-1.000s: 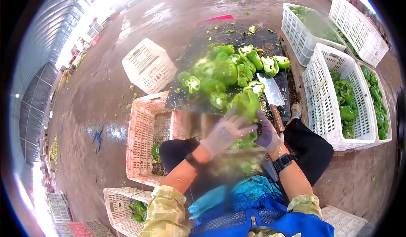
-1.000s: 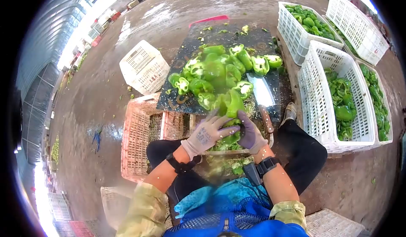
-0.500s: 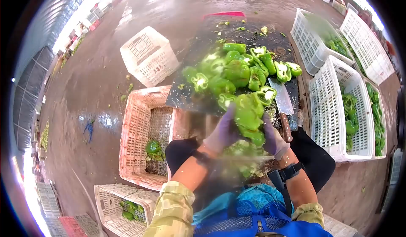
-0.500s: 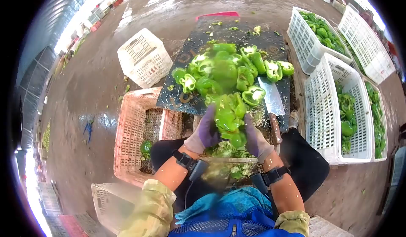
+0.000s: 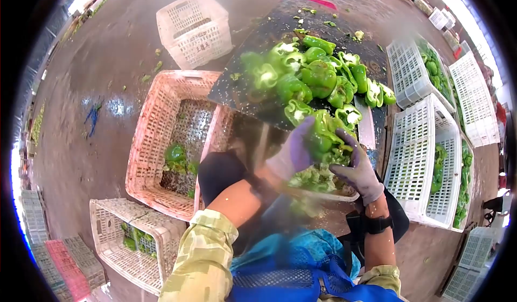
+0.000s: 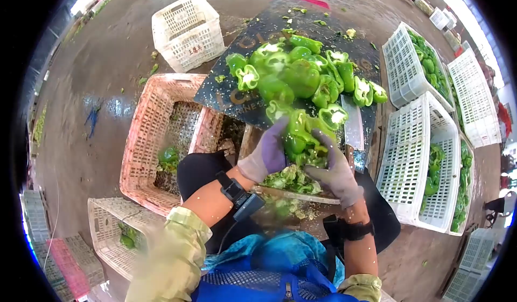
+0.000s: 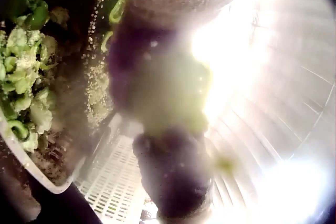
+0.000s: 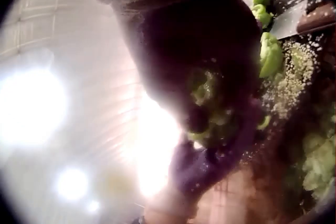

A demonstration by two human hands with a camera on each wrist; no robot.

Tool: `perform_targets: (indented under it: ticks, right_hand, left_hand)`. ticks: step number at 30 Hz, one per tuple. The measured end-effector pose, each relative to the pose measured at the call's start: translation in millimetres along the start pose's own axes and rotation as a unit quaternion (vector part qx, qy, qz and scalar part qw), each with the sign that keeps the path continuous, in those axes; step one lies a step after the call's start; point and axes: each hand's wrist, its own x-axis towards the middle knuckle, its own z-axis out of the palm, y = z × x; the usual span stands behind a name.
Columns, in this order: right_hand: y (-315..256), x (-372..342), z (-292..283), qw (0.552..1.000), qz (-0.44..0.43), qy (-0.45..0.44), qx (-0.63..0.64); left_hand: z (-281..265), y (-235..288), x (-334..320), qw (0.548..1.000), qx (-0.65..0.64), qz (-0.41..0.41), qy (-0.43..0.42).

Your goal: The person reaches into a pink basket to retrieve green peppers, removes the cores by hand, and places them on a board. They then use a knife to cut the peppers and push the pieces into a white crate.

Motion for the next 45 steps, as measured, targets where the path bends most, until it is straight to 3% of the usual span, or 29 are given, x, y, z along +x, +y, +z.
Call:
perform_targets:
  ticks: [2, 6, 7, 8, 9, 12, 14, 15, 17, 20, 22, 26, 27, 28, 30, 31, 32, 34, 40, 44, 45]
  right_hand:
    - [-2.2, -0.5, -3.3, 0.998, -0.026, -0.001, 0.064]
    - [-13.1, -5.5, -8.1, 0.974, 0.130, -0.005, 0.187]
    - [-2.4, -6.6, -14.4, 0.973, 0.165, -0.024, 0.161]
    - [0.8, -10.7, -10.9, 0.970, 0.157, 0.015, 0.186]
    - [14.5, -11.1, -10.3, 0.976, 0.093, 0.019, 0.197]
    - [26.2, -13.8, -9.5, 0.995, -0.018, -0.074, 0.057]
    - [18.3, -16.9, 2.2, 0.994, -0.033, -0.079, 0.062]
    - [10.4, -18.2, 9.9, 0.994, -0.040, -0.081, 0.065]
    - [4.1, -17.6, 12.6, 0.990, -0.012, -0.099, 0.098]
    - [-4.1, -10.5, 5.7, 0.988, 0.000, -0.155, 0.008]
    - [-10.6, -5.6, 7.1, 0.983, 0.066, -0.162, -0.053]
    - [-7.9, -3.0, 16.7, 0.991, 0.082, -0.092, 0.058]
    - [5.0, -1.7, 16.9, 0.985, 0.117, -0.059, 0.110]
    - [19.5, 1.3, 26.6, 0.986, 0.117, 0.033, 0.118]
    - [29.6, 7.6, 39.8, 0.954, 0.091, 0.105, 0.264]
    - [28.0, 9.8, 47.6, 0.950, 0.073, 0.126, 0.278]
    - [28.0, 11.0, 54.8, 0.954, 0.066, 0.158, 0.246]
    - [45.0, 17.3, 61.0, 0.932, 0.034, 0.201, 0.299]
    - [55.0, 20.9, 74.6, 0.915, -0.006, 0.340, 0.215]
    - [35.0, 9.1, 71.4, 0.926, 0.022, 0.316, 0.204]
    - [31.5, 15.2, 73.5, 0.900, 0.019, 0.350, 0.259]
  left_hand:
    - [4.9, 0.1, -5.8, 0.999, -0.010, -0.012, -0.037]
    - [-2.1, 0.6, -10.5, 0.992, 0.024, -0.072, -0.104]
    - [-8.1, -2.7, -6.3, 0.992, 0.069, -0.033, -0.101]
    - [-2.6, -4.2, -9.3, 0.991, 0.082, -0.030, -0.100]
    - [3.7, -6.6, -15.3, 0.991, 0.094, -0.027, -0.097]
    - [8.6, -10.1, -24.5, 0.994, 0.065, -0.047, -0.080]
    - [5.3, -12.8, -24.9, 0.992, -0.005, -0.088, -0.091]
    - [4.5, -14.9, -24.2, 0.994, -0.008, -0.107, -0.032]
    - [-1.4, -14.6, -21.2, 0.994, -0.003, -0.097, -0.048]
    - [-0.1, -13.0, -19.1, 0.994, -0.010, -0.089, -0.067]
    - [9.7, -8.3, -23.3, 0.995, 0.000, -0.073, -0.061]
    - [5.6, -6.4, -14.5, 0.999, 0.022, -0.025, 0.007]
    - [4.2, -6.8, -10.1, 0.999, 0.030, 0.010, 0.003]
    - [-1.8, -6.6, -5.0, 0.997, 0.046, 0.047, 0.033]
    - [-13.5, -7.8, 4.7, 0.986, 0.078, 0.117, 0.087]
    - [-15.5, -9.5, 6.2, 0.980, 0.082, 0.141, 0.115]
    - [-16.8, -10.1, 6.7, 0.978, 0.082, 0.140, 0.131]
    - [-24.8, -12.6, 6.0, 0.973, 0.083, 0.135, 0.166]
    - [-21.1, -24.4, 5.8, 0.931, 0.115, 0.227, 0.262]
    - [-15.8, -20.0, 3.4, 0.919, 0.139, 0.268, 0.255]
    - [-11.4, -16.7, 2.0, 0.900, 0.187, 0.295, 0.262]
